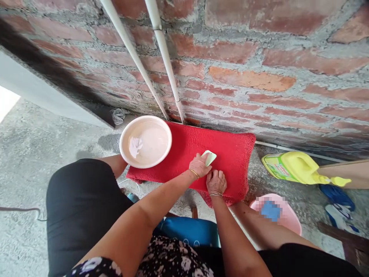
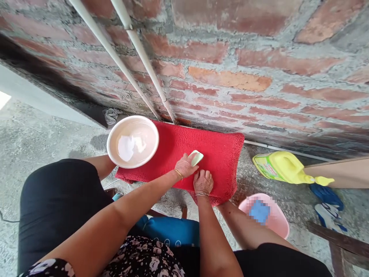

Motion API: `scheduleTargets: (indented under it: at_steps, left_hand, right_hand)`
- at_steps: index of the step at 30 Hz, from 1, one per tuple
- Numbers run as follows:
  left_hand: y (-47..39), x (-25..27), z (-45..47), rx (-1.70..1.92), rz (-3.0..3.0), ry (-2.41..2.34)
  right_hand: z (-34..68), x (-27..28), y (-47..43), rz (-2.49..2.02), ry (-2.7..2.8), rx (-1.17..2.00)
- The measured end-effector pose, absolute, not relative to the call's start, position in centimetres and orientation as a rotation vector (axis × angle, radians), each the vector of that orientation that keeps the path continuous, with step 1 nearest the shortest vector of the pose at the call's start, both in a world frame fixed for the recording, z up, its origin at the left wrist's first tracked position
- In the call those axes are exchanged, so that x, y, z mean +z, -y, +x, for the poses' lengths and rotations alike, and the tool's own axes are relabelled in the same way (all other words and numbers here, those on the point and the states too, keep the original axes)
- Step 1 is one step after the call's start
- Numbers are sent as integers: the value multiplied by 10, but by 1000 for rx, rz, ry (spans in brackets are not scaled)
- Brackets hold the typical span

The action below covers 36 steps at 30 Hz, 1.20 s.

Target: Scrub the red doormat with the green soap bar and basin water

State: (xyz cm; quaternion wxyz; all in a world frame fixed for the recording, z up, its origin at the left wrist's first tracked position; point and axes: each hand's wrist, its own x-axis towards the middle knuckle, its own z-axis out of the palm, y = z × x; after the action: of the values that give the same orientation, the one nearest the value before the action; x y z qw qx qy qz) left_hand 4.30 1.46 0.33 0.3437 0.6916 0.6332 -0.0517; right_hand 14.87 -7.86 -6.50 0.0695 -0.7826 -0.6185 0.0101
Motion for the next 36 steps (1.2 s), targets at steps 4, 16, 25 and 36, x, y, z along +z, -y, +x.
scheduleTargets:
  at_steps: [4, 16, 25, 36]
  left_hand:
    - [-55, 11, 7, 0, 1658, -1912]
    - [-52, -4, 38, -107, 1845, -1718]
    - [-125, 3, -17, 93, 1371, -2270]
    - [-66, 3, 48, -120, 1797, -1560]
  right_hand:
    - [148, -64, 79, -2320, 1857, 28]
    - [149, -68, 78, -2321, 1858, 46]
    - [149, -65, 77, -2310, 1860, 71]
    - [149, -69, 78, -2334, 1862, 87]
